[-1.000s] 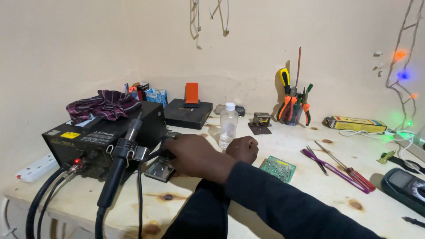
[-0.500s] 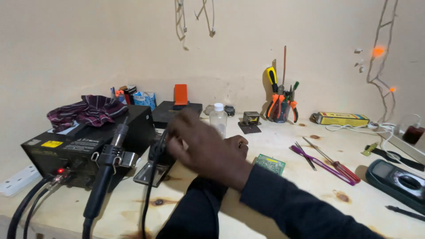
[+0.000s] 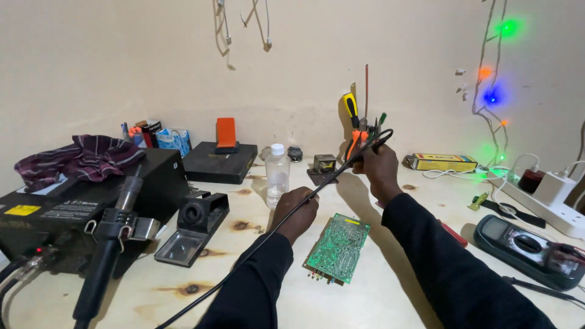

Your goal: Soldering or desoldering electronic components on a printed circuit board using a soldering iron at a repair bench.

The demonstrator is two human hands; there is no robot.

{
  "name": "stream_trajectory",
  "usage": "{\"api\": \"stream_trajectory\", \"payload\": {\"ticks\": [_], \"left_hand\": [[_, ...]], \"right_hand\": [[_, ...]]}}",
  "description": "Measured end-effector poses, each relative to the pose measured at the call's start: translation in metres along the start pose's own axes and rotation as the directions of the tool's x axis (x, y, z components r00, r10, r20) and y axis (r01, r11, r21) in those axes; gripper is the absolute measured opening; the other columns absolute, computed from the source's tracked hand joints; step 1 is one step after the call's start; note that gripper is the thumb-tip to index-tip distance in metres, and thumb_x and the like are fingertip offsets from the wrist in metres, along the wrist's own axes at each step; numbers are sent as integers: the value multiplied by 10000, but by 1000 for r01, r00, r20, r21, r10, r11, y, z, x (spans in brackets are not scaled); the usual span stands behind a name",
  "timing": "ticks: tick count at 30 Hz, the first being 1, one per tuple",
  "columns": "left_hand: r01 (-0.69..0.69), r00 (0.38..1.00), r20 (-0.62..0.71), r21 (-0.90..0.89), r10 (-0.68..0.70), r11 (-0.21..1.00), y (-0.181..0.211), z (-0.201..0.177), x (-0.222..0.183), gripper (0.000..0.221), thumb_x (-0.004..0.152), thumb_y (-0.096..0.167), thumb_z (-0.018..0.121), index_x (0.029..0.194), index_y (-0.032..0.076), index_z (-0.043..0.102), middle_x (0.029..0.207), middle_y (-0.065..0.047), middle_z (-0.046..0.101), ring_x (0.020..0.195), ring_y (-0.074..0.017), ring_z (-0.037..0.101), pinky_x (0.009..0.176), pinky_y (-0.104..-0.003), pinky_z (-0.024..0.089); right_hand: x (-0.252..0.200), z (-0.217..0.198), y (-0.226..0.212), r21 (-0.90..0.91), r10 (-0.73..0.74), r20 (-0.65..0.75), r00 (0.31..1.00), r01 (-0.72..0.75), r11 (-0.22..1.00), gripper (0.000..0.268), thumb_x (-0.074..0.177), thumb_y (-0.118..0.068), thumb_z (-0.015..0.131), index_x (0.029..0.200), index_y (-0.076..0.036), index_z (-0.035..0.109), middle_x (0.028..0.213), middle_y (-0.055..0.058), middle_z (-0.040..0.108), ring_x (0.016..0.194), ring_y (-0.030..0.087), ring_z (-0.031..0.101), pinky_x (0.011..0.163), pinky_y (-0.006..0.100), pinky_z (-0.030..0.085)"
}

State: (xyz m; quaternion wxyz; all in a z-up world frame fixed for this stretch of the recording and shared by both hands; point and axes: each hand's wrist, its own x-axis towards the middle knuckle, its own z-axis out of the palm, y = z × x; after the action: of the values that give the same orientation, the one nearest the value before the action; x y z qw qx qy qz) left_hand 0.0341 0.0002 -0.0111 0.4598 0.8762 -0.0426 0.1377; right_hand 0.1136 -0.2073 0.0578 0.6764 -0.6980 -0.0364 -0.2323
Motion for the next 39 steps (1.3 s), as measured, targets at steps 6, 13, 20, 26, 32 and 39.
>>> {"api": "stream_trajectory", "payload": {"ticks": [6, 13, 20, 26, 32, 39], "left_hand": [[55, 998, -1, -26, -55, 998, 1, -3, -1, 262, 949, 278, 606, 1093, 186, 805, 856, -81, 778, 958, -280, 783, 860, -403, 596], [63, 998, 6, -10, -63, 998, 9, -7, -9, 278, 961, 303, 622, 1132, 188, 808, 909, -106, 795, 988, -302, 790, 867, -411, 601], [60, 998, 8, -6, -60, 998, 13, -10, -11, 270, 957, 289, 618, 1105, 167, 807, 927, -130, 802, 1006, -325, 785, 877, -417, 595], [59, 998, 13, -2, -59, 998, 17, -11, -17, 286, 962, 263, 603, 1139, 163, 804, 943, -117, 799, 1006, -298, 780, 891, -403, 597], [73, 997, 25, 1, -73, 997, 24, -17, -26, 302, 960, 272, 592, 1141, 159, 806, 945, -129, 803, 1012, -310, 783, 882, -413, 594], [129, 991, 48, 4, -129, 992, 28, -19, -28, 310, 968, 346, 590, 1160, 221, 798, 973, -79, 802, 1058, -278, 777, 913, -408, 590]], "right_hand": [[-6, 4, 4, 16, 37, 39, 999, -38, 999, 208, 1022, -123, 653, 993, 81, 683, 722, 203, 721, 592, 278, 769, 602, 402, 696], [9, 4, 30, -61, -12, 136, 991, 21, 998, 155, 889, -20, 802, 899, 66, 673, 673, 180, 690, 568, 259, 747, 589, 379, 674], [-8, 10, 16, -50, 13, 106, 994, -8, 999, 190, 891, -72, 812, 934, 35, 661, 675, 155, 685, 543, 227, 730, 526, 341, 673], [-21, 1, -5, -142, -56, 31, 998, 60, 988, 159, 966, -83, 717, 985, 38, 616, 691, 142, 677, 544, 219, 717, 517, 338, 650], [-29, 0, -13, -168, -70, 53, 996, 78, 983, 150, 954, -64, 721, 1018, 19, 613, 757, 170, 708, 594, 233, 729, 575, 353, 657], [-3, -4, 16, -259, -143, 53, 988, 151, 954, 156, 933, -30, 691, 1038, 46, 605, 812, 227, 707, 657, 288, 732, 602, 397, 625]]}}
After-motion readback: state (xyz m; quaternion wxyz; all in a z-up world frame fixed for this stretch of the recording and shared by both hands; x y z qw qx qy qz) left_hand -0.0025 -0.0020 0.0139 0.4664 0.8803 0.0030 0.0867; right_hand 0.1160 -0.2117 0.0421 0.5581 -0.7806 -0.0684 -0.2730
